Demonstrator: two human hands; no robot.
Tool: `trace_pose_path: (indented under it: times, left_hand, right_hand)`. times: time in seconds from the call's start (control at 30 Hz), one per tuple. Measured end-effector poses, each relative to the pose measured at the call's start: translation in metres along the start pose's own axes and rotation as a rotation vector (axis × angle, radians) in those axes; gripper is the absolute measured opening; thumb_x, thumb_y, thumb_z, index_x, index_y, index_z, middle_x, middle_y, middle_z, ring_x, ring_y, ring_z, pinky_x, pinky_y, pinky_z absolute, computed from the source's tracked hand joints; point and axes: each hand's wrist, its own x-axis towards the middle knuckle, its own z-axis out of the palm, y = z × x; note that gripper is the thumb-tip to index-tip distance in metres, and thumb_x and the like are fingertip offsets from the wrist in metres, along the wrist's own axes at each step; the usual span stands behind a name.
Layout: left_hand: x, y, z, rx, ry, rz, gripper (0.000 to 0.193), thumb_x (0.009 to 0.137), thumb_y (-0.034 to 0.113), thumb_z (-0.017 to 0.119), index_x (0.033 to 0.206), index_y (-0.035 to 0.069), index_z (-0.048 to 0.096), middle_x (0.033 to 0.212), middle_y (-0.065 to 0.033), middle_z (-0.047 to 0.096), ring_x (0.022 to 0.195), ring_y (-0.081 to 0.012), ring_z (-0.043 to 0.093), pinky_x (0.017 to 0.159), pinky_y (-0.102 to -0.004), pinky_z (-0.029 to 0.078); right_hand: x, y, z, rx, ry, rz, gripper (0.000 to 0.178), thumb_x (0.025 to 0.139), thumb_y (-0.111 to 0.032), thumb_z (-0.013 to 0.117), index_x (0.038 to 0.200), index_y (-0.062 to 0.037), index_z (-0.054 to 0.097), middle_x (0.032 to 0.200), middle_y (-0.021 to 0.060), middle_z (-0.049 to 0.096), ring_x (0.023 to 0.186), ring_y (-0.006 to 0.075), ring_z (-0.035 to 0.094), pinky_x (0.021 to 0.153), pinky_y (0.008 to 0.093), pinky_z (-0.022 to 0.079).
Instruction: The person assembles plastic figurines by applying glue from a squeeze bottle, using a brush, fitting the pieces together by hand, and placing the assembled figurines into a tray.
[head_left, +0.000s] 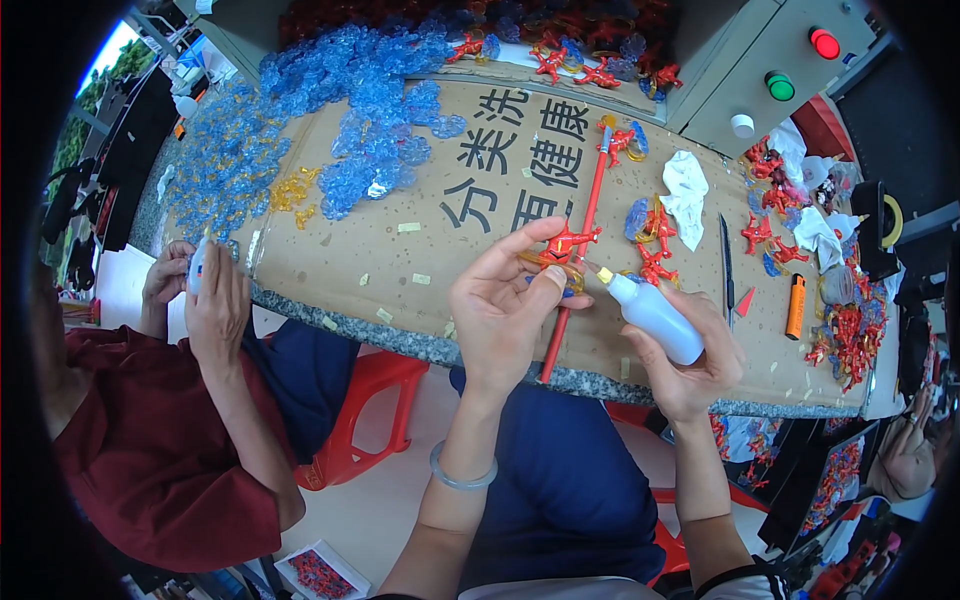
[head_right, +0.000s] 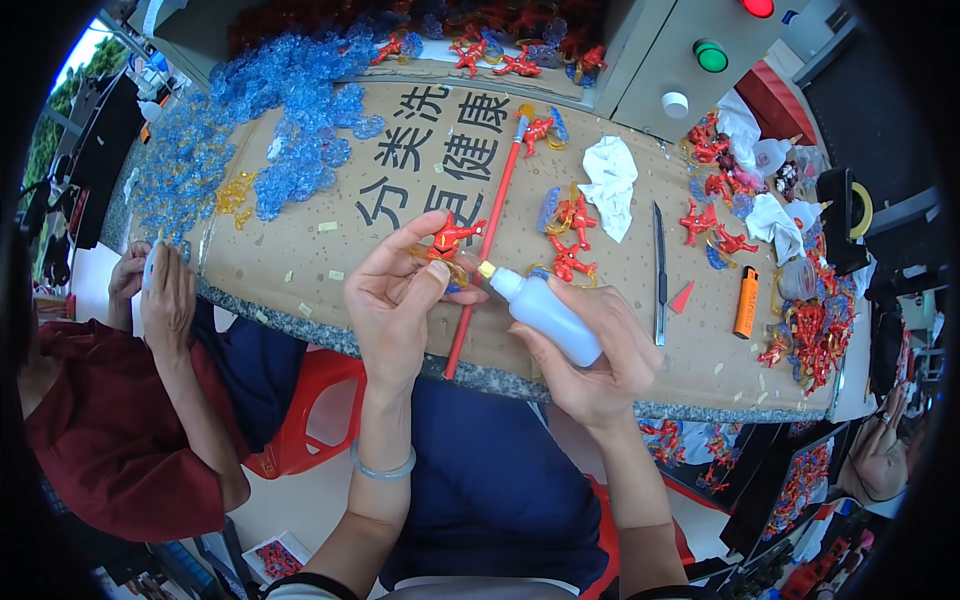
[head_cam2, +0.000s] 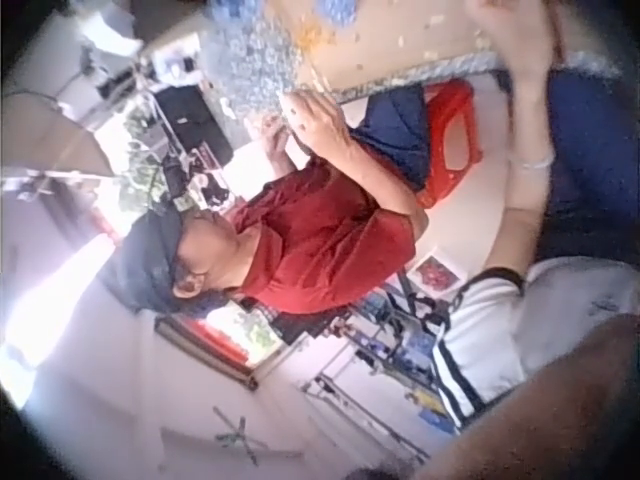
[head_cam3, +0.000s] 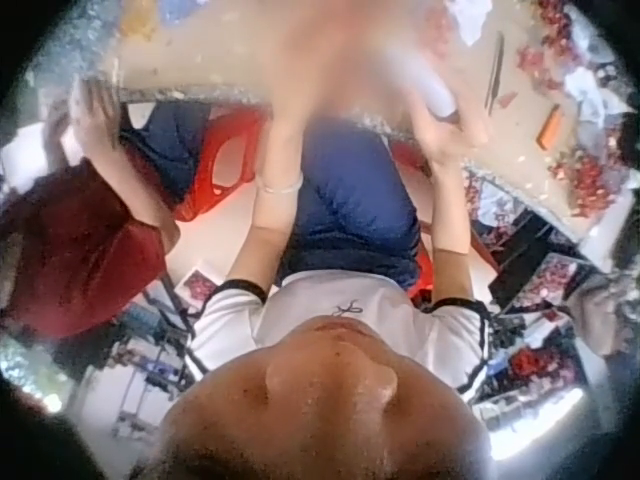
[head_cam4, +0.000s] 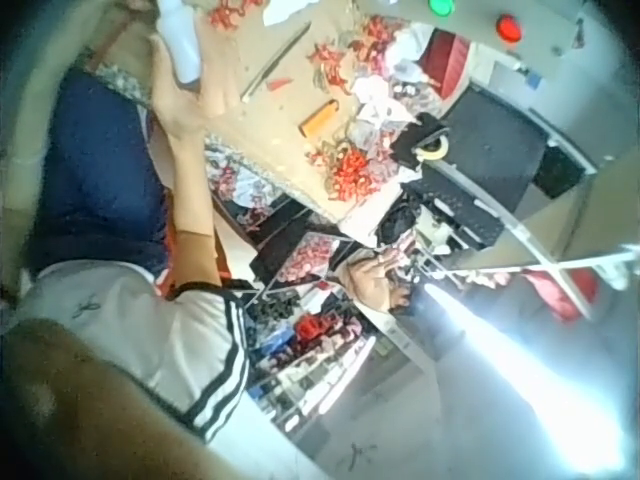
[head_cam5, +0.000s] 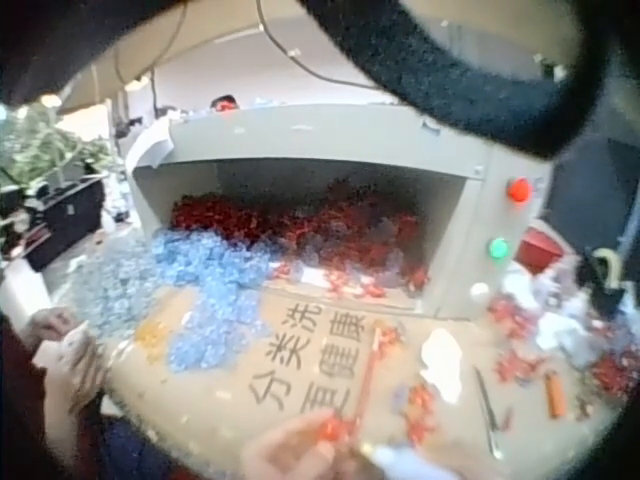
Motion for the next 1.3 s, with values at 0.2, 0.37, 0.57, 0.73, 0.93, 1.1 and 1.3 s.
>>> trace_pose_path:
  times: [0.2, 0.37, 0.57, 0.73, 0.93, 1.1, 1.3]
  left_hand:
    - [0.000, 0.002, -0.002, -0.018, -0.024, -0.016, 0.035, 0.085, -0.010, 0.048, 0.120, -0.012, 0.050, 0.096, -0.0174, 0.063, 0.085, -0.0190, 0.065, 0.068, -0.0314, 0.061]
    - [0.001, 0.001, -0.003, -0.038, -0.043, -0.042, 0.035, 0.085, -0.009, 0.050, 0.120, -0.012, 0.049, 0.099, -0.0170, 0.062, 0.088, -0.0176, 0.064, 0.069, -0.0298, 0.060]
    - [0.000, -0.001, -0.002, -0.031, -0.036, -0.033, 0.035, 0.085, -0.009, 0.050, 0.120, -0.012, 0.049, 0.099, -0.0170, 0.062, 0.088, -0.0174, 0.064, 0.069, -0.0293, 0.060]
    - [0.001, 0.001, 0.000, 0.016, 0.003, 0.005, 0.033, 0.085, -0.009, 0.046, 0.118, -0.012, 0.051, 0.092, -0.0186, 0.065, 0.082, -0.0220, 0.067, 0.065, -0.0325, 0.061]
    - [0.001, 0.003, -0.004, -0.057, -0.041, -0.013, 0.034, 0.087, -0.006, 0.049, 0.121, -0.010, 0.048, 0.100, -0.0191, 0.062, 0.088, -0.0214, 0.066, 0.069, -0.0314, 0.060]
    - [0.003, 0.004, -0.012, -0.206, -0.049, -0.095, 0.035, 0.090, 0.001, 0.046, 0.124, -0.008, 0.044, 0.096, -0.0217, 0.064, 0.085, -0.0239, 0.067, 0.069, -0.0348, 0.060]
    - [0.005, 0.005, -0.012, -0.206, -0.048, -0.149, 0.037, 0.091, 0.003, 0.044, 0.126, -0.008, 0.042, 0.093, -0.0235, 0.065, 0.080, -0.0248, 0.068, 0.068, -0.0356, 0.059]
  right_hand:
    - [0.003, -0.004, 0.002, 0.007, 0.024, 0.029, 0.041, 0.062, -0.004, 0.083, 0.096, 0.0060, 0.064, 0.085, 0.0158, 0.068, 0.068, 0.0242, 0.064, 0.061, 0.0308, 0.049]
    - [0.004, -0.004, 0.002, -0.018, 0.017, 0.001, 0.043, 0.061, -0.002, 0.083, 0.098, 0.0058, 0.064, 0.083, 0.0155, 0.067, 0.067, 0.0241, 0.063, 0.060, 0.0306, 0.050]
    - [0.005, -0.005, 0.002, -0.010, 0.025, 0.003, 0.043, 0.061, -0.002, 0.083, 0.098, 0.0054, 0.065, 0.081, 0.0149, 0.066, 0.067, 0.0240, 0.063, 0.060, 0.0301, 0.050]
    - [0.004, -0.005, 0.002, -0.002, 0.023, 0.007, 0.043, 0.061, -0.002, 0.083, 0.099, 0.0055, 0.064, 0.079, 0.0148, 0.066, 0.067, 0.0239, 0.063, 0.059, 0.0294, 0.049]
    - [0.002, -0.005, 0.001, 0.022, 0.040, 0.024, 0.044, 0.061, -0.003, 0.084, 0.099, 0.0054, 0.065, 0.081, 0.0157, 0.067, 0.067, 0.0240, 0.063, 0.060, 0.0301, 0.049]
    - [0.001, -0.003, 0.001, 0.072, 0.058, 0.068, 0.044, 0.060, -0.004, 0.084, 0.099, 0.0047, 0.065, 0.084, 0.0165, 0.068, 0.069, 0.0247, 0.064, 0.063, 0.0310, 0.050]
    - [0.005, -0.002, 0.002, 0.050, -0.018, 0.032, 0.046, 0.063, -0.002, 0.082, 0.104, 0.0070, 0.063, 0.085, 0.0161, 0.066, 0.076, 0.0227, 0.063, 0.066, 0.0298, 0.049]
